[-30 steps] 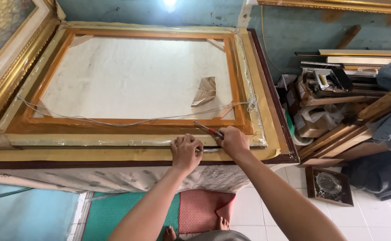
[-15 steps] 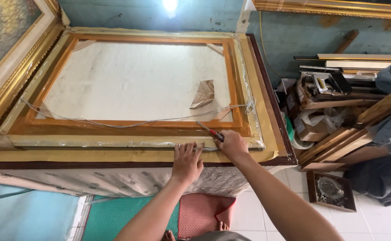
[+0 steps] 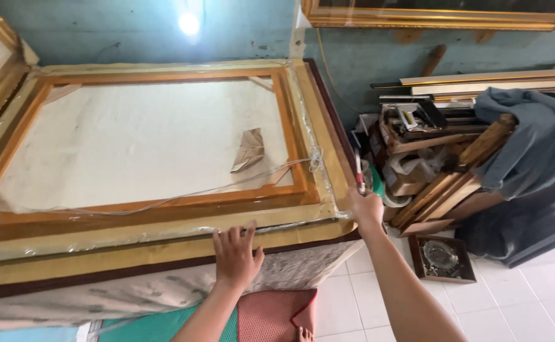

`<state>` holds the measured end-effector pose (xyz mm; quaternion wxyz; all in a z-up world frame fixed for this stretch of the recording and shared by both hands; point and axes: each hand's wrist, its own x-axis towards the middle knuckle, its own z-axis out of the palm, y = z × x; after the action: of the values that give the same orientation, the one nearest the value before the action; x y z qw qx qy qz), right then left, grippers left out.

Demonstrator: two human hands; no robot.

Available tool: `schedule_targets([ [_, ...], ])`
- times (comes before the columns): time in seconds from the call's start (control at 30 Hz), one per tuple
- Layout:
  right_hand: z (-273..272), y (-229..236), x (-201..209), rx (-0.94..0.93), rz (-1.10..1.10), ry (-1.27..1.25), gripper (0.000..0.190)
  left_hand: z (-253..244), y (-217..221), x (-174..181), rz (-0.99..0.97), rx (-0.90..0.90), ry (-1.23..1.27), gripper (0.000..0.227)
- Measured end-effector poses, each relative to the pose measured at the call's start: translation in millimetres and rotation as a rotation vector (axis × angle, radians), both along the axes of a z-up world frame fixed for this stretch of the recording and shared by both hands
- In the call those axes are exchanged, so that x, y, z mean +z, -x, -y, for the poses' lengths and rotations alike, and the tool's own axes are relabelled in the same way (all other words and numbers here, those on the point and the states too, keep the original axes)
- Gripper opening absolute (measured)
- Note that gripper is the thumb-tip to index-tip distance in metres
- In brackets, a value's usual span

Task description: Removing protective plastic and tape from a large picture frame using a utility knife

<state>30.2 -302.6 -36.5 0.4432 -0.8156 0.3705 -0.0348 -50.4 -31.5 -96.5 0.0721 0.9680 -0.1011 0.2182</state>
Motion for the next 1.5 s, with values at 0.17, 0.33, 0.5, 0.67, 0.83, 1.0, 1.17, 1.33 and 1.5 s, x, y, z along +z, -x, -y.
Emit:
schedule_targets([
  [0.17,46.2,12.6,14.1,-0.105,-0.083,-0.167,0.022,7.0,-1.1,-15.5,0.041,0.035,-0.037,0.065],
  [0.33,66.3,6.3,-8.8,0.003,-0.192,-0.135,0.026,8.1,2.9,-22.3,0.010,0.051,-0.087,0.066],
  [0.5,60.5,10.0,6.4,-0.080,-0.123,-0.279,0.023,5.4,5.3,-29.2,0.070,0.068,-0.057,0.064],
  [0.67,11.3,5.3,43.5,-0.094,0.241,-0.545,0.017,3.3,14.7,-14.2,0.045,0.039,0.036,0.059],
  [0.83,-63.9,-4.8,49.5,0.156,0.402,-0.808,0.008,-7.3,24.0,-12.6,-0.025,0.059,0.006,0.058],
  [1.0,-140.3,-4.4,49.3,0.489,0.277,-0.982,0.036,-1.6,29.7,-9.1,-0.137,0.047,0.010,0.071],
  [1.17,-169.8,-14.5,26.8,0.490,0.379,-0.893,0.036,-3.9,30.9,-15.8,-0.105,0.072,-0.116,0.083],
  [1.33,-186.7,-13.7,-27.1,0.571,0.252,-0.970,0.032,-3.9,36.2,35.4,-0.442,-0.010,0.018,0.074],
  [1.5,-189.3,-40.9,14.5,0.477,0.506,-1.007,0.028,-3.1,37.1,36.0,-0.490,-0.008,0.040,0.076],
])
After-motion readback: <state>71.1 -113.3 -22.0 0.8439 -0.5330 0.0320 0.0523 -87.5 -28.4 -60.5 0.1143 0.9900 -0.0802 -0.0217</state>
